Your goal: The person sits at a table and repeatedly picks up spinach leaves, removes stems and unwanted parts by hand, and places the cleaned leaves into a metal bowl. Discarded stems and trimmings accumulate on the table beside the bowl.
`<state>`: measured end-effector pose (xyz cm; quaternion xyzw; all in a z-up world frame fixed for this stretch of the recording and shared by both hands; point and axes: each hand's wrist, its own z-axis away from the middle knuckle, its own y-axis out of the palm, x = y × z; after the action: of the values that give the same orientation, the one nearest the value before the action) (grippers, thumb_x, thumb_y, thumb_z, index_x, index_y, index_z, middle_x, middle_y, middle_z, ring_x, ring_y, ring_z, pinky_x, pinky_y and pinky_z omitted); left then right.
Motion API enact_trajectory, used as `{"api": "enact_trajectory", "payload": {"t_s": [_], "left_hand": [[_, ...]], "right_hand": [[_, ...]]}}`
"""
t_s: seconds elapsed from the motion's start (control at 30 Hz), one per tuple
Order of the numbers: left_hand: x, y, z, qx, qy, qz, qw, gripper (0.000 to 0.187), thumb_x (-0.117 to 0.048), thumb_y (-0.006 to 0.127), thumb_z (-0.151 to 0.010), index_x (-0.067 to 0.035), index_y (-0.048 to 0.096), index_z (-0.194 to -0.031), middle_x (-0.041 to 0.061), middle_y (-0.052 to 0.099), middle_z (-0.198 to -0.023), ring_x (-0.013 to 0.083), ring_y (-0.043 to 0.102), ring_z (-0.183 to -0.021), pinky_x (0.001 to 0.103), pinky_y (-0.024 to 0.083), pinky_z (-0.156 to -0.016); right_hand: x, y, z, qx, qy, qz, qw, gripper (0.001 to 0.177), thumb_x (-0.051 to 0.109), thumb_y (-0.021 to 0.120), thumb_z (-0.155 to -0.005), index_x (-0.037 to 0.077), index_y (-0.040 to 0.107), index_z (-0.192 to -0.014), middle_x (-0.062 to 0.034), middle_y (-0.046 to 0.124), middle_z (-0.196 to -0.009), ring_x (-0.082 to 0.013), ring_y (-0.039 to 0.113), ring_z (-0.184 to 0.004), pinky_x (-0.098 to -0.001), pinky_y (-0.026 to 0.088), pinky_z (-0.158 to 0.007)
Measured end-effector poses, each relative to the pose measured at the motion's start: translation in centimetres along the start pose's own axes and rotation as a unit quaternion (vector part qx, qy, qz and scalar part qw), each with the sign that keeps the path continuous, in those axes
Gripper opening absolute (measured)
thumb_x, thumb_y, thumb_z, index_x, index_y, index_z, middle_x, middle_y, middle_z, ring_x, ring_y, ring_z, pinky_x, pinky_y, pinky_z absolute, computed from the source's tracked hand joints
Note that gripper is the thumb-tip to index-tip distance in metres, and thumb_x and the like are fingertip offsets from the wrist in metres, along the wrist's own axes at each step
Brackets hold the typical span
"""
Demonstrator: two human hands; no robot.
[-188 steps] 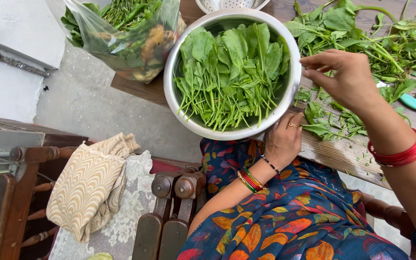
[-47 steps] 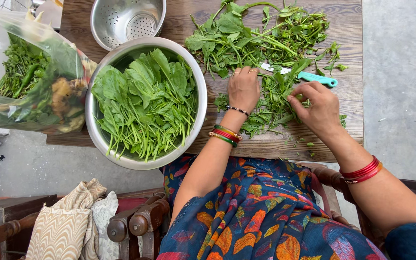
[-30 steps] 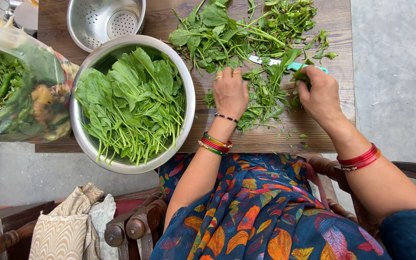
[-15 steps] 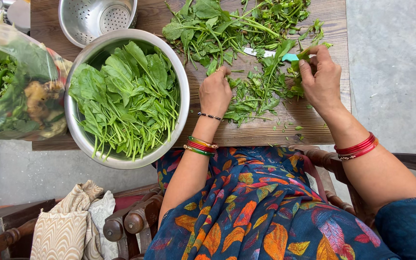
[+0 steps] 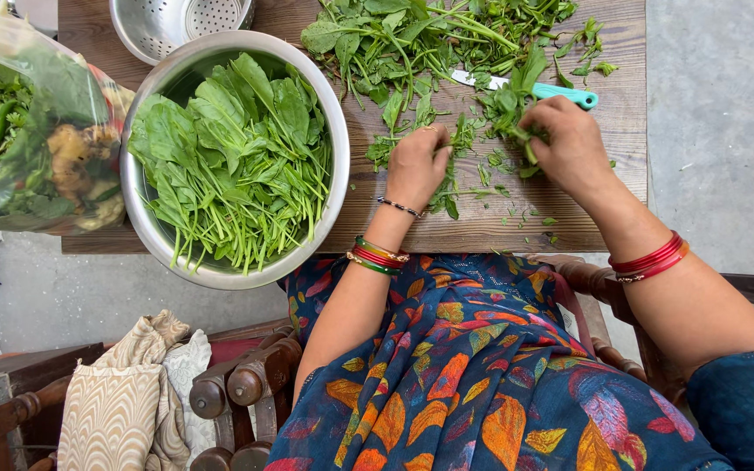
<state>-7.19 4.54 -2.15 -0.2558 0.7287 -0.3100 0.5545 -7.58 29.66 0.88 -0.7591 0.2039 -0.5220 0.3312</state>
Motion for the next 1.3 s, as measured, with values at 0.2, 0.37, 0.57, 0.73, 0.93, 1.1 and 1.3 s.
{"api": "enact_trajectory", "payload": {"t_s": [0.2, 0.37, 0.57, 0.73, 0.93, 1.1, 1.3], "left_hand": [[2.0, -2.0, 0.3, -0.067, -0.103, 0.197, 0.973, 0.011, -0.010, 0.069, -0.092, -0.007, 0.069, -0.102, 0.007, 0.077, -0.086, 0.0233, 0.078, -0.080, 0.038, 0.061, -0.073], [1.2, -3.3, 1.4, -0.099, -0.048, -0.027, 0.994, 0.016, -0.006, 0.072, -0.090, -0.007, 0.077, -0.105, 0.011, 0.076, -0.100, 0.0302, 0.072, -0.088, 0.041, 0.058, -0.080], [-0.8, -4.5, 2.7, -0.187, 0.028, -0.168, 0.967, 0.030, -0.001, 0.068, -0.081, -0.009, 0.077, -0.108, 0.011, 0.072, -0.117, 0.0307, 0.065, -0.108, 0.039, 0.056, -0.091], [-2.6, -4.3, 5.0, -0.069, -0.009, -0.062, 0.996, 0.011, -0.009, 0.075, -0.090, -0.008, 0.077, -0.100, 0.008, 0.071, -0.100, 0.0268, 0.066, -0.099, 0.039, 0.056, -0.085], [-1.0, -2.6, 6.2, -0.096, -0.073, 0.027, 0.992, 0.004, -0.009, 0.075, -0.088, -0.008, 0.074, -0.092, 0.007, 0.073, -0.095, 0.0247, 0.070, -0.087, 0.038, 0.056, -0.078], [2.2, -2.2, 6.0, -0.122, -0.223, 0.226, 0.940, 0.011, -0.009, 0.070, -0.093, -0.003, 0.070, -0.101, 0.010, 0.074, -0.088, 0.0261, 0.071, -0.082, 0.038, 0.059, -0.078], [1.7, -3.5, 8.1, -0.203, -0.048, -0.027, 0.978, 0.030, -0.006, 0.066, -0.096, 0.000, 0.069, -0.125, 0.015, 0.064, -0.120, 0.0289, 0.064, -0.106, 0.039, 0.055, -0.092]], "right_hand": [[-0.3, -0.4, -0.2, -0.007, 0.028, -0.266, 0.964, 0.012, -0.004, 0.068, -0.102, 0.000, 0.063, -0.112, -0.0113, 0.071, -0.124, -0.0157, 0.068, -0.114, -0.0281, 0.057, -0.098], [0.2, -0.8, -0.3, -0.008, 0.034, -0.330, 0.943, 0.012, -0.007, 0.066, -0.104, -0.002, 0.063, -0.115, -0.0123, 0.069, -0.129, -0.0124, 0.066, -0.116, -0.0278, 0.056, -0.103], [0.6, -1.3, -0.6, 0.030, -0.002, -0.229, 0.973, 0.032, -0.013, 0.065, -0.087, -0.001, 0.069, -0.115, -0.0161, 0.067, -0.132, -0.0199, 0.066, -0.118, -0.0316, 0.055, -0.104], [1.1, -1.5, -0.4, -0.022, -0.030, -0.083, 0.996, 0.052, -0.020, 0.047, -0.076, -0.001, 0.070, -0.118, -0.0159, 0.073, -0.128, -0.0253, 0.070, -0.123, -0.0346, 0.054, -0.097], [1.5, -1.4, -0.1, -0.088, -0.018, -0.050, 0.995, 0.055, -0.023, 0.043, -0.080, 0.001, 0.069, -0.123, -0.0124, 0.073, -0.114, -0.0241, 0.074, -0.108, -0.0314, 0.053, -0.079], [2.9, -1.3, -0.3, -0.143, -0.152, 0.136, 0.969, 0.060, -0.020, 0.052, -0.072, 0.001, 0.071, -0.125, -0.0170, 0.073, -0.117, -0.0332, 0.065, -0.109, -0.0412, 0.052, -0.093], [5.3, 1.7, 0.7, -0.061, -0.293, 0.203, 0.932, 0.022, 0.003, 0.075, -0.102, 0.020, 0.075, -0.116, 0.0021, 0.069, -0.124, -0.0167, 0.063, -0.122, -0.0469, 0.037, -0.122]]}}
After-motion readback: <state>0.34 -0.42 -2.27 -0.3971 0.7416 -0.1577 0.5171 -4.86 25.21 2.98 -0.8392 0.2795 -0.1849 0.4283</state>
